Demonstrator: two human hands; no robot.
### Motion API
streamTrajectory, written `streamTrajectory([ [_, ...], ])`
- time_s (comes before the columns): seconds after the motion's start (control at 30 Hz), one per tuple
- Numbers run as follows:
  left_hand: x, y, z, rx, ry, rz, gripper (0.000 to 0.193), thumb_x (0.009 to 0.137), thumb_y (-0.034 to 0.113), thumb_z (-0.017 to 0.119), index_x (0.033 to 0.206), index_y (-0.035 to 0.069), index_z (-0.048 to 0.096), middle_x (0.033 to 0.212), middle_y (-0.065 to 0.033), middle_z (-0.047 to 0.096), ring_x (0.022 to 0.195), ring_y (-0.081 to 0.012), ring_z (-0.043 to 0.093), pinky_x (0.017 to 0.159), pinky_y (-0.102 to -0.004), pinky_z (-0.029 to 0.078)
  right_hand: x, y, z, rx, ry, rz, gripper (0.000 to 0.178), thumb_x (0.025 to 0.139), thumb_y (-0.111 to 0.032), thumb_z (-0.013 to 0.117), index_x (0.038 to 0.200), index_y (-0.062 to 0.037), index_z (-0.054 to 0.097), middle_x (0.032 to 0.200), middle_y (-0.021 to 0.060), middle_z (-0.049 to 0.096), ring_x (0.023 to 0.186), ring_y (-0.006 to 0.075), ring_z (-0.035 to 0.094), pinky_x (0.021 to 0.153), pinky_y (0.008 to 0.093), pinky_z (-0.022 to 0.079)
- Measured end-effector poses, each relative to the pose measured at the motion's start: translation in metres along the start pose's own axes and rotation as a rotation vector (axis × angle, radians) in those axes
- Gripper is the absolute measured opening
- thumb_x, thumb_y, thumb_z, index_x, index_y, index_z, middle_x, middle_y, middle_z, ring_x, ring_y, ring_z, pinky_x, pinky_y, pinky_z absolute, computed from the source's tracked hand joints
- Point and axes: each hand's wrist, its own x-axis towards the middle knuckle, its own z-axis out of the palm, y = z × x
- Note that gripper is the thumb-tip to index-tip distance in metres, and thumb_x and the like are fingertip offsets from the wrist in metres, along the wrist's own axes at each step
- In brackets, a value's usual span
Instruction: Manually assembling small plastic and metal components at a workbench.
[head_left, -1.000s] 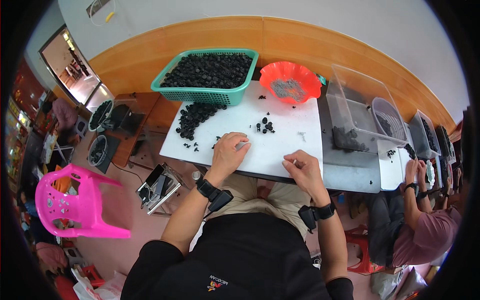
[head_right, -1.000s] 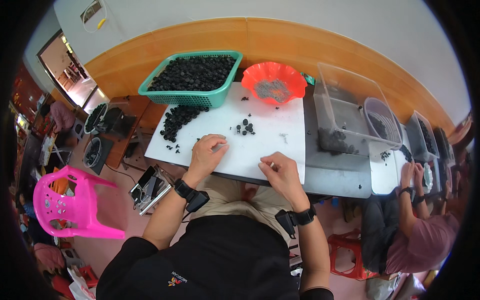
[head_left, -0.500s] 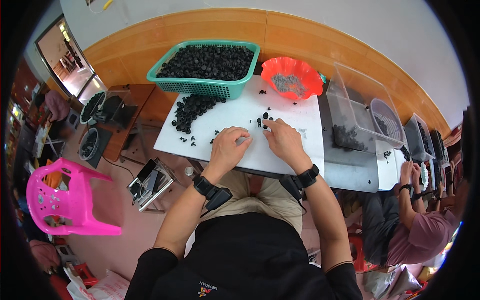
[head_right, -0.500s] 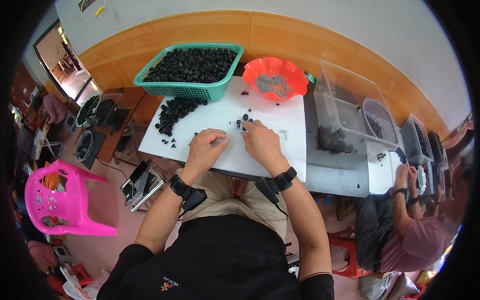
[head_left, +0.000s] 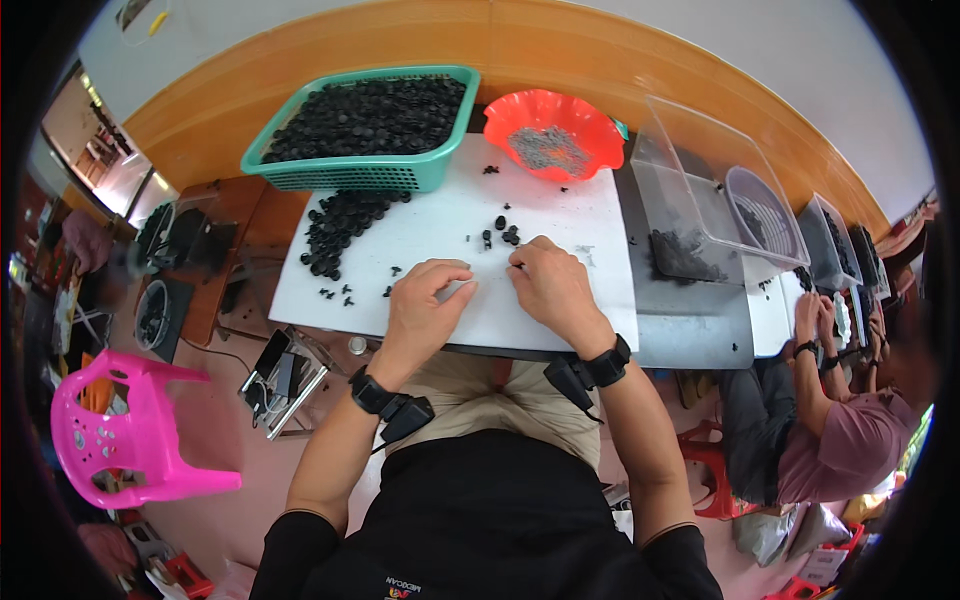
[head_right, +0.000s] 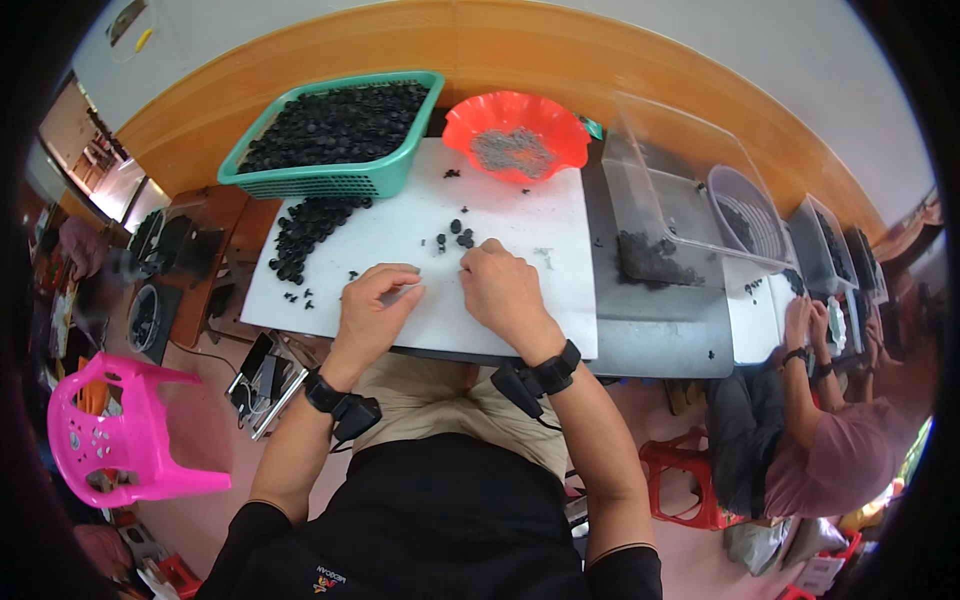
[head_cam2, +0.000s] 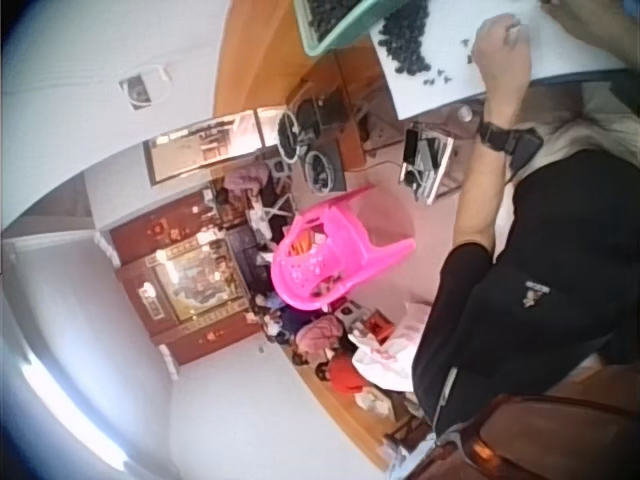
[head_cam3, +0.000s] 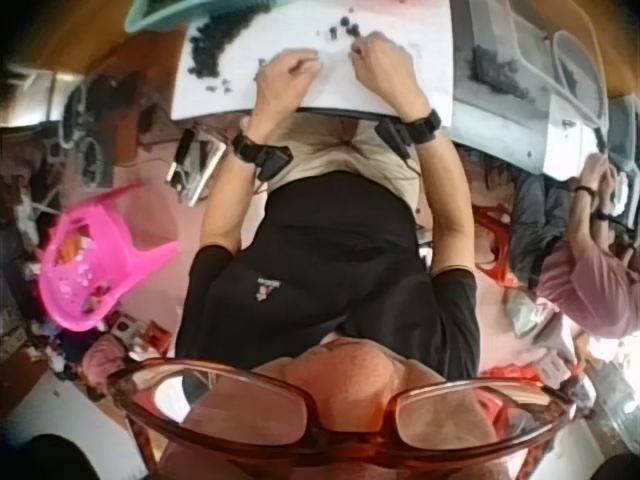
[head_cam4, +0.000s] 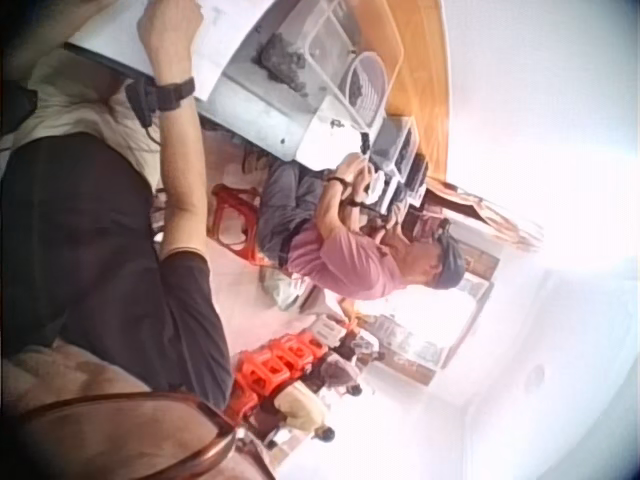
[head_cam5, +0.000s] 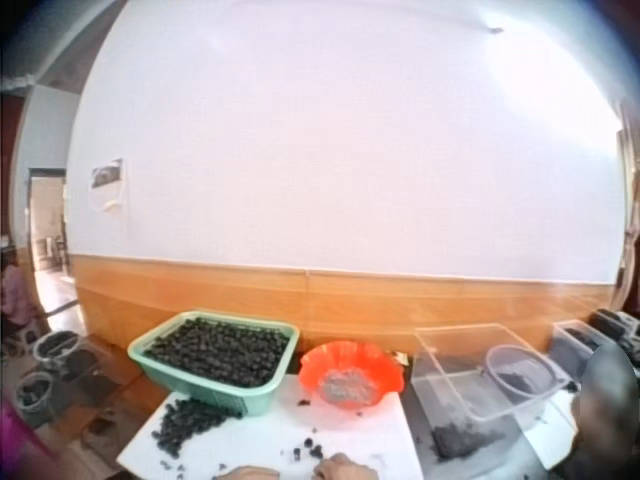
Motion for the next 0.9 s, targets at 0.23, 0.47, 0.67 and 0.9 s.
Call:
streamTrajectory([
  [0.23,-0.004,0.012,0.002,-0.816,-0.16,-0.456,0.018,0.098,0.011,0.066,0.111,-0.001,0.067,0.103,-0.0093,0.071,0.093,-0.0143,0.069,0.086,-0.0279,0.057,-0.031,-0.017,-0.003,0.675,0.109,-0.077,0.016,0.084,0.003,0.076,0.098,-0.0002,0.069,0.101,0.0067,0.068,0.071,0.0083,0.06,0.059,0.0239,0.049],
  [0.47,-0.007,0.019,0.005,-1.279,-0.296,-0.683,0.015,0.099,0.009,0.064,0.11,0.0,0.067,0.104,-0.008,0.07,0.094,-0.0143,0.069,0.09,-0.0299,0.059,-0.039,-0.018,0.004,0.724,0.229,-0.279,0.016,0.082,-0.001,0.078,0.095,-0.0032,0.067,0.098,0.009,0.066,0.075,0.0175,0.066,0.06,0.0297,0.053],
  [0.67,-0.005,0.021,0.008,-1.292,-0.339,-0.718,0.013,0.098,0.008,0.065,0.108,0.0,0.068,0.103,-0.0096,0.071,0.093,-0.0161,0.07,0.086,-0.0305,0.061,-0.04,-0.013,-0.005,0.672,0.202,-0.328,0.017,0.082,0.002,0.076,0.096,-0.0035,0.069,0.098,0.0089,0.066,0.075,0.0191,0.066,0.062,0.0293,0.053],
  [0.9,-0.006,0.018,0.01,-1.24,-0.29,-0.663,0.016,0.096,0.009,0.068,0.109,-0.001,0.069,0.103,-0.0101,0.072,0.091,-0.0157,0.071,0.084,-0.0286,0.061,-0.018,0.043,-0.057,0.239,0.108,-0.148,0.02,0.081,0.0,0.073,0.1,-0.0054,0.071,0.101,0.0098,0.07,0.079,0.0279,0.068,0.065,0.0344,0.055],
])
